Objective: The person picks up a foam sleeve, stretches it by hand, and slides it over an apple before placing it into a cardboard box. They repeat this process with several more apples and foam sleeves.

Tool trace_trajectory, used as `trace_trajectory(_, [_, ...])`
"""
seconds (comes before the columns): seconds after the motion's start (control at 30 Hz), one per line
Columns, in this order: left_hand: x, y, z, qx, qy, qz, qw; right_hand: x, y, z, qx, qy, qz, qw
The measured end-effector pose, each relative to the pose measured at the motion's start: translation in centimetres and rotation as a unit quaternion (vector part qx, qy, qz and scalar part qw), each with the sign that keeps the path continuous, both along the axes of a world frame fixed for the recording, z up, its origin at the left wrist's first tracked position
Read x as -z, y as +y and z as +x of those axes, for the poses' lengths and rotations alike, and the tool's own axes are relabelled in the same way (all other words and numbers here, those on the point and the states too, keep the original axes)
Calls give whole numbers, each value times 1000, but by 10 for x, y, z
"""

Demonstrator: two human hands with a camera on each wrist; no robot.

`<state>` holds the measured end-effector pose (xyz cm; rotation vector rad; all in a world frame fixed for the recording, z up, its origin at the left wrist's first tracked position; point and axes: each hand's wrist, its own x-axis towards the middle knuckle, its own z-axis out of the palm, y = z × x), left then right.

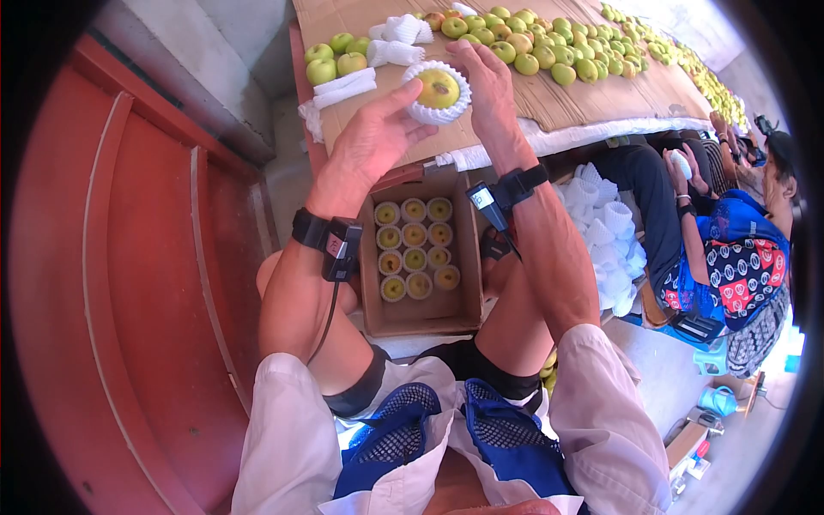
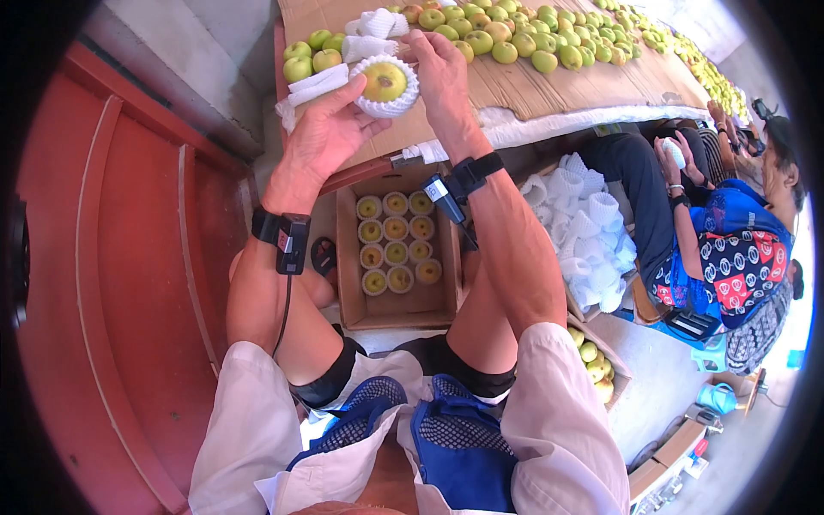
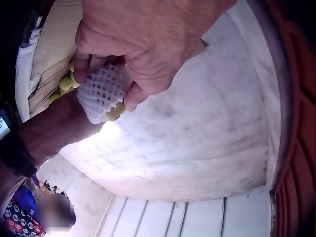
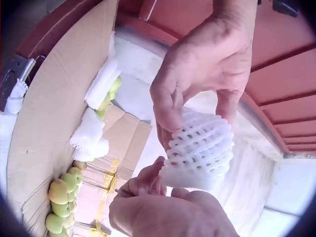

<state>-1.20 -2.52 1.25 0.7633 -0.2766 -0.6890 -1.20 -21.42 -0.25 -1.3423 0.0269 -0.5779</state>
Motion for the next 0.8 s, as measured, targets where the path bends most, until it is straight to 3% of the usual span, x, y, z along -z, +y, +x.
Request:
trace_trajectory(0.13, [0,2,2,-22,4,10,1000,-7,12,-7,46,-7,-12,999])
trace_trajectory(0.33, [6,-8,-4,-46,-35,19,998,3,32,-5,134,31,127,982])
trace_trajectory(0.43, [7,-10,-5,-54,-41,15,998,-3,39,-12,134,35,142,980])
trace_trajectory(0.63, [10,-12,-7,-47,-42,-1,998,6,41,-8,149,7,111,983])
trace_trajectory(0.8, [8,-5,-4,-49,-22,-8,999,3,35,-12,119,13,21,993])
